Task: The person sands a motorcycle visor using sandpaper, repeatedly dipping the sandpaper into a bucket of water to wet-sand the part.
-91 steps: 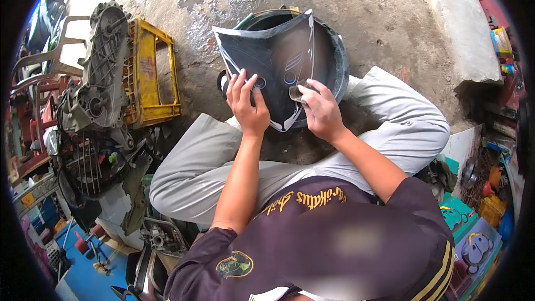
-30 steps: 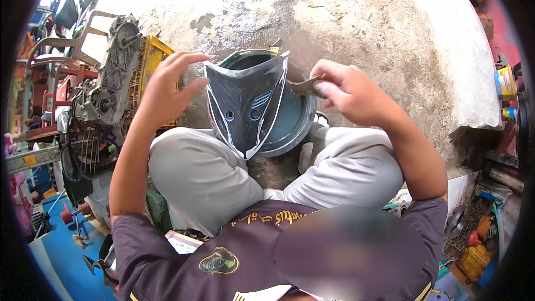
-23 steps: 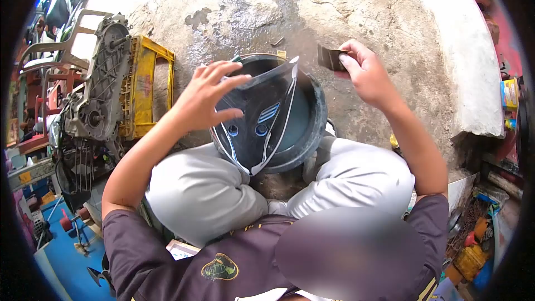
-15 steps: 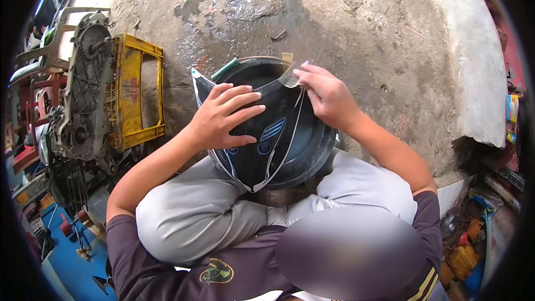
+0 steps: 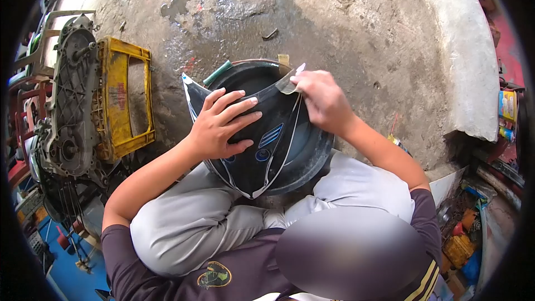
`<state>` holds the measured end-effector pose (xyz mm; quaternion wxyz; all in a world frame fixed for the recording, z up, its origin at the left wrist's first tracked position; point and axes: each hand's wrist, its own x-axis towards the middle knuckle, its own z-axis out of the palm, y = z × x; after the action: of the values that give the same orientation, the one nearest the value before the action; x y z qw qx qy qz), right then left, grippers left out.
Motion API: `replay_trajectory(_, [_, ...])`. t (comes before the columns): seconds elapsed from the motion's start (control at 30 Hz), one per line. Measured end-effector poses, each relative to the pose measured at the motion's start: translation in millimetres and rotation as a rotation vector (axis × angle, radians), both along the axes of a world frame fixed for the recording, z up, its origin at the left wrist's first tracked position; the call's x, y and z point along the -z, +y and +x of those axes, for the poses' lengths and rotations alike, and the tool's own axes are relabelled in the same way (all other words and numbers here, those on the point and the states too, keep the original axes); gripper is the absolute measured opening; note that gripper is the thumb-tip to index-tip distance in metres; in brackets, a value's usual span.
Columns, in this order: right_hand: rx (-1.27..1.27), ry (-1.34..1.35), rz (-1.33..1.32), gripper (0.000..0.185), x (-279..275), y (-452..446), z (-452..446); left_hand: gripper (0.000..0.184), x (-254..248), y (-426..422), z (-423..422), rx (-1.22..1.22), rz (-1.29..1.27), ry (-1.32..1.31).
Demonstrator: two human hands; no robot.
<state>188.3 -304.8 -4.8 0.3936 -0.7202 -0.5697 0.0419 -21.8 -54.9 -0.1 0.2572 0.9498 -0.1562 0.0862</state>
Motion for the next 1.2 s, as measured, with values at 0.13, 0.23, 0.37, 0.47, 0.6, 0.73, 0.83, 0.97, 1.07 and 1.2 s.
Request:
replay_trajectory(0.13, [0.163,0.137,-0.003,0.029,6.7,-2.1,16.6,0.068,-0.4,-1.3,-0.7,-0.009,0.003,0.005])
replay_trajectory(0.23, [-0.160,0.006,0.077,0.027,-2.7,1.1,-4.5,0.067,-0.5,-1.9,0.6,-0.013,-0.002,-0.001])
replay_trajectory(0.37, [0.137,0.107,0.029,0.029,14.7,-1.9,19.4,0.066,0.7,-1.4,0.0,-0.013,-0.012,-0.010])
replay_trajectory(0.47, [-0.023,0.072,0.105,0.024,2.2,4.4,-2.3,0.064,0.9,-1.6,0.6,-0.010,-0.024,-0.028])
replay_trajectory(0.6, [0.196,0.257,-0.014,0.027,10.7,-0.1,16.1,0.063,0.3,-1.2,-0.1,-0.008,-0.015,-0.022])
replay_trajectory(0.73, [-0.111,0.090,0.121,0.026,6.6,2.7,-1.8,0.063,1.0,-1.1,0.2,-0.007,-0.009,-0.020])
replay_trajectory(0.83, [0.021,0.159,0.069,0.028,12.8,0.0,13.4,0.063,-0.3,-0.1,0.4,-0.007,-0.008,-0.017])
replay_trajectory(0.97, [0.058,0.165,0.076,0.025,8.6,1.7,5.3,0.064,3.5,-0.6,-0.5,-0.006,-0.013,-0.032])
replay_trajectory(1.07, [-0.102,0.100,0.109,0.022,10.0,0.8,8.3,0.063,2.3,-0.3,0.3,0.001,-0.022,-0.043])
replay_trajectory(1.2, [0.155,0.233,0.046,0.029,16.3,-3.7,16.1,0.063,2.5,-0.7,-0.8,-0.005,-0.016,-0.020])
